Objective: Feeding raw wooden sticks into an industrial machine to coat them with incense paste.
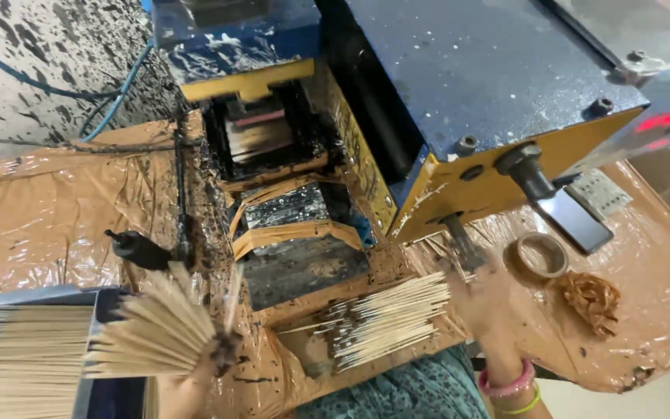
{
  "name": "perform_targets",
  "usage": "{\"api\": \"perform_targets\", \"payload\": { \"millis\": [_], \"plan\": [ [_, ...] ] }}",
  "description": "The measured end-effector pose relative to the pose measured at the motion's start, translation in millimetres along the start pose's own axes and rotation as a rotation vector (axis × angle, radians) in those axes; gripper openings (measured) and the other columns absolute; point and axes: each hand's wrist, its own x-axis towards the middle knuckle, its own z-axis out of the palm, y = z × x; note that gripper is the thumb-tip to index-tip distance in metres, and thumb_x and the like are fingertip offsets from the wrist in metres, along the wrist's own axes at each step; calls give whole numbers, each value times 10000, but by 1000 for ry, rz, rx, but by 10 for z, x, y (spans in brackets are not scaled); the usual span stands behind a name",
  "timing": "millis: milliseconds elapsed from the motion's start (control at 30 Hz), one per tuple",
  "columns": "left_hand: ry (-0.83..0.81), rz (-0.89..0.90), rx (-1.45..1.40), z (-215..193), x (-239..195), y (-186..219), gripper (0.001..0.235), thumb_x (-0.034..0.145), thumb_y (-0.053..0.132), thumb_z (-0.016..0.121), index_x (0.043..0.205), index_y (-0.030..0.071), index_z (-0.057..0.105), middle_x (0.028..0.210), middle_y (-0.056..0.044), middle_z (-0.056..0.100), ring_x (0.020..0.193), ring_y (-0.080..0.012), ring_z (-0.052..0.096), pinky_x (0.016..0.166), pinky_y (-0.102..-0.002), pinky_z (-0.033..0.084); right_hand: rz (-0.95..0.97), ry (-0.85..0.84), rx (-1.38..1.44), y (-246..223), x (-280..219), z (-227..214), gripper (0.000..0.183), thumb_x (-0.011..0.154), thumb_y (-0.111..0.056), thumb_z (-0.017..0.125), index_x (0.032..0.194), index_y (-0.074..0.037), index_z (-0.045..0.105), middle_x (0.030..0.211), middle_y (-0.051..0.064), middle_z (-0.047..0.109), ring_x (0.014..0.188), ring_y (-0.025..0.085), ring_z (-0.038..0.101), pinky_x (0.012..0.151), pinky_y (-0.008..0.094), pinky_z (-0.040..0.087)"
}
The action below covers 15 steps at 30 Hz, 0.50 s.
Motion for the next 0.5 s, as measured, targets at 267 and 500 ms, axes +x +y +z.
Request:
{"api": "perform_targets", "payload": {
  "millis": [267,500],
  "plan": [
    [-417,-67,189,556,363,901,429,773,-11,755,1183,8,627,1015,-114,721,810,-214,722,659,-285,571,177,-610,1148,-590,300,442,236,951,63,656,1140,-41,752,1040,65,790,765,114,706,637,279,562],
    [-121,1,-122,595,1257,1270,138,938,-53,592,1071,-68,628,806,-146,685,597,-189,676,475,-285,543,-527,-376,523,-1301,1246,376,340,894,59,599,1200,-55,692,1197,138,710,1143,312,660,1002,380,523]
  ]
}}
